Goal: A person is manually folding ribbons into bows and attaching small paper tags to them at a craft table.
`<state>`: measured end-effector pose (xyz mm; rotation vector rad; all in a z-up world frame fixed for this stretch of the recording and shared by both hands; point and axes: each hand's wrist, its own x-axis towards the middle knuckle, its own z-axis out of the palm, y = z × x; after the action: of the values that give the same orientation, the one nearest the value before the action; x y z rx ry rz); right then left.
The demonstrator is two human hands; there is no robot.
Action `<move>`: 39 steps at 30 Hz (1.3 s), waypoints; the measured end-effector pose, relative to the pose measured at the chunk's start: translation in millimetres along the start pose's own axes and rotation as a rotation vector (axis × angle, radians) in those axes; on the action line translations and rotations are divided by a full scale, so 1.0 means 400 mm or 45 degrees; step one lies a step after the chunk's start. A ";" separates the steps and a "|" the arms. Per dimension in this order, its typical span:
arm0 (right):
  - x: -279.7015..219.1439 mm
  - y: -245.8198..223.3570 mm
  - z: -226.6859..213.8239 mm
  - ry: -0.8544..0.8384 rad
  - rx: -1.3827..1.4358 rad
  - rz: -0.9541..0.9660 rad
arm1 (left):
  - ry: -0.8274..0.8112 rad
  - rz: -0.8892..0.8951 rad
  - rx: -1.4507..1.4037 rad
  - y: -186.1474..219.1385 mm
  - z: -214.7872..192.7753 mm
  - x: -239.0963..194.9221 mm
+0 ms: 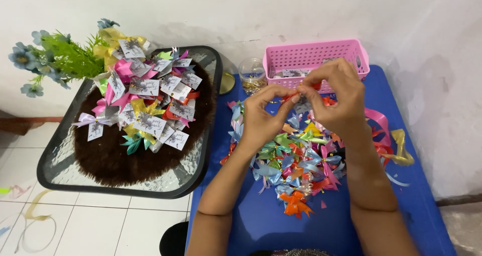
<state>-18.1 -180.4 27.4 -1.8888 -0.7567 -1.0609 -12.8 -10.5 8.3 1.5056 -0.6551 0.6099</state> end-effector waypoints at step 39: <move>-0.004 0.058 0.037 -0.182 0.439 0.631 | 0.280 0.243 0.398 0.036 -0.020 0.023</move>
<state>5.3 -178.9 13.0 -1.7336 -0.4721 -0.4575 -16.8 -2.9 25.2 1.6435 -0.5539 1.0471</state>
